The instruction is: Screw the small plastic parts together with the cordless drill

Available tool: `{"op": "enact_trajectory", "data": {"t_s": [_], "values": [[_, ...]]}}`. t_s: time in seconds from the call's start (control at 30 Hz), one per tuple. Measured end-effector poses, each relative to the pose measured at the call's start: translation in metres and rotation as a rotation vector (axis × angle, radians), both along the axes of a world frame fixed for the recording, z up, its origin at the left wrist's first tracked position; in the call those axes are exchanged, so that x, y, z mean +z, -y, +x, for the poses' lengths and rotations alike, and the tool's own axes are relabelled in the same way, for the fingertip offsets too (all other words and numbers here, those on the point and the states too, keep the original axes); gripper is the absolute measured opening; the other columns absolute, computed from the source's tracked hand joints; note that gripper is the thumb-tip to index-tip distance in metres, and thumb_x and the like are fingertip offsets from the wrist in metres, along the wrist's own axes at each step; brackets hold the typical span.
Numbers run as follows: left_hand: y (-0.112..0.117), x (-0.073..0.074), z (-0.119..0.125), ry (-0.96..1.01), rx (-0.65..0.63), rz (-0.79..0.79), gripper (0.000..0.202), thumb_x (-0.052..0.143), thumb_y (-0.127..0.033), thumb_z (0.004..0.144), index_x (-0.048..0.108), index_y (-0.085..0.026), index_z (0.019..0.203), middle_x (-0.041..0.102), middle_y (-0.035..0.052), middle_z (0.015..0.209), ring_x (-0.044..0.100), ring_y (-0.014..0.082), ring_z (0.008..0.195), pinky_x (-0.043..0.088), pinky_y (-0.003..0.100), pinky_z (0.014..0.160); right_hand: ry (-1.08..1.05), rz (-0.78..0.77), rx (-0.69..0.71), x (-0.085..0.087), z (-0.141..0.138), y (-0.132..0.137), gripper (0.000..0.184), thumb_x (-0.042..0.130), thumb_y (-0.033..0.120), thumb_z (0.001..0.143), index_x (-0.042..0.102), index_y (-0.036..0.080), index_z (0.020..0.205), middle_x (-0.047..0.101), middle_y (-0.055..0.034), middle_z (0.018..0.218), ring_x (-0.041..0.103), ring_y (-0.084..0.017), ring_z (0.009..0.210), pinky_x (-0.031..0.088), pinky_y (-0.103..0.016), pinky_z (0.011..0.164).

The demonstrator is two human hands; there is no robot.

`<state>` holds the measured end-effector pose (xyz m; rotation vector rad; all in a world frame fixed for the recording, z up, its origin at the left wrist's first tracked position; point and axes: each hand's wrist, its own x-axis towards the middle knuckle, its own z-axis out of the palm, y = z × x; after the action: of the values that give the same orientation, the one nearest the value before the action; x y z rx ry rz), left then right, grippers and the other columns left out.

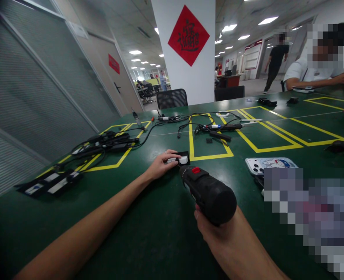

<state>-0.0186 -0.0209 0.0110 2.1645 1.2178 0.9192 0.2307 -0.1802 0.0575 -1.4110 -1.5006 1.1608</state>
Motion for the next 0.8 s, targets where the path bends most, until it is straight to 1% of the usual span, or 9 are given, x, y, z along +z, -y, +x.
{"op": "enact_trajectory", "data": {"t_s": [0.17, 0.3, 0.43, 0.5, 0.57, 0.63, 0.67, 0.73, 0.8], "values": [[-0.001, -0.001, -0.002, 0.002, -0.008, 0.006, 0.029, 0.052, -0.023, 0.079, 0.063, -0.02, 0.106, 0.051, 0.007, 0.116, 0.049, 0.0208, 0.106, 0.04, 0.034, 0.092, -0.033, -0.011, 0.009, 0.007, 0.002, 0.002, 0.027, 0.054, 0.029, 0.076, 0.057, 0.018, 0.101, 0.07, -0.0058, 0.085, 0.066, -0.018, 0.056, 0.053, -0.028, 0.05], [-0.001, -0.002, -0.002, 0.011, -0.014, 0.0, 0.03, 0.051, -0.021, 0.079, 0.063, -0.019, 0.106, 0.051, 0.0072, 0.115, 0.049, 0.0211, 0.107, 0.04, 0.035, 0.092, -0.004, 0.004, 0.012, 0.014, 0.002, 0.003, 0.024, 0.054, 0.029, 0.076, 0.06, 0.019, 0.096, 0.07, -0.0054, 0.084, 0.067, -0.019, 0.065, 0.055, -0.029, 0.057], [0.0, -0.001, -0.002, 0.017, -0.017, -0.006, 0.03, 0.051, -0.021, 0.079, 0.063, -0.02, 0.106, 0.051, 0.0071, 0.116, 0.049, 0.0211, 0.107, 0.04, 0.035, 0.092, 0.017, 0.014, 0.01, 0.018, 0.003, 0.003, 0.024, 0.054, 0.03, 0.076, 0.06, 0.019, 0.096, 0.07, -0.005, 0.083, 0.068, -0.019, 0.065, 0.055, -0.029, 0.056], [0.0, 0.0, -0.001, 0.009, -0.011, -0.003, 0.03, 0.053, -0.023, 0.078, 0.063, -0.02, 0.106, 0.051, 0.0068, 0.116, 0.049, 0.021, 0.107, 0.039, 0.035, 0.093, 0.061, -0.006, 0.043, 0.019, 0.004, 0.002, 0.023, 0.053, 0.031, 0.077, 0.06, 0.019, 0.096, 0.07, -0.0043, 0.079, 0.067, -0.019, 0.062, 0.056, -0.032, 0.062], [0.0, 0.0, -0.001, 0.005, -0.004, 0.005, 0.03, 0.054, -0.023, 0.078, 0.063, -0.021, 0.106, 0.051, 0.0066, 0.116, 0.049, 0.0208, 0.108, 0.038, 0.035, 0.096, 0.098, -0.029, 0.08, 0.02, 0.006, 0.002, 0.023, 0.053, 0.033, 0.079, 0.06, 0.019, 0.096, 0.068, -0.0027, 0.07, 0.066, -0.02, 0.058, 0.055, -0.036, 0.066], [-0.001, 0.0, 0.0, 0.006, 0.001, 0.009, 0.029, 0.055, -0.023, 0.077, 0.063, -0.021, 0.105, 0.051, 0.0066, 0.116, 0.049, 0.0206, 0.108, 0.037, 0.035, 0.097, 0.11, -0.033, 0.11, 0.019, 0.007, 0.002, 0.023, 0.052, 0.034, 0.08, 0.058, 0.019, 0.097, 0.065, -0.0008, 0.062, 0.065, -0.02, 0.055, 0.054, -0.035, 0.061], [-0.001, -0.001, 0.0, 0.007, 0.003, 0.009, 0.029, 0.055, -0.023, 0.077, 0.064, -0.021, 0.105, 0.051, 0.0066, 0.116, 0.049, 0.0205, 0.109, 0.037, 0.035, 0.097, 0.104, -0.028, 0.122, 0.019, 0.008, 0.001, 0.023, 0.052, 0.034, 0.08, 0.057, 0.019, 0.097, 0.065, -0.0005, 0.062, 0.064, -0.019, 0.054, 0.054, -0.033, 0.058], [-0.001, -0.001, -0.001, 0.007, 0.006, 0.008, 0.029, 0.055, -0.023, 0.077, 0.064, -0.021, 0.105, 0.051, 0.0069, 0.116, 0.049, 0.0208, 0.109, 0.038, 0.035, 0.097, 0.08, -0.015, 0.139, 0.018, 0.008, 0.001, 0.024, 0.051, 0.034, 0.081, 0.055, 0.02, 0.099, 0.066, -0.0013, 0.07, 0.063, -0.017, 0.053, 0.052, -0.03, 0.053], [-0.001, -0.002, -0.001, 0.008, 0.004, 0.008, 0.03, 0.055, -0.022, 0.077, 0.064, -0.021, 0.105, 0.052, 0.0071, 0.115, 0.049, 0.0209, 0.109, 0.038, 0.036, 0.097, 0.047, -0.006, 0.128, 0.016, 0.007, 0.001, 0.026, 0.05, 0.033, 0.082, 0.052, 0.019, 0.103, 0.067, -0.0033, 0.082, 0.063, -0.016, 0.055, 0.053, -0.03, 0.056]]}}
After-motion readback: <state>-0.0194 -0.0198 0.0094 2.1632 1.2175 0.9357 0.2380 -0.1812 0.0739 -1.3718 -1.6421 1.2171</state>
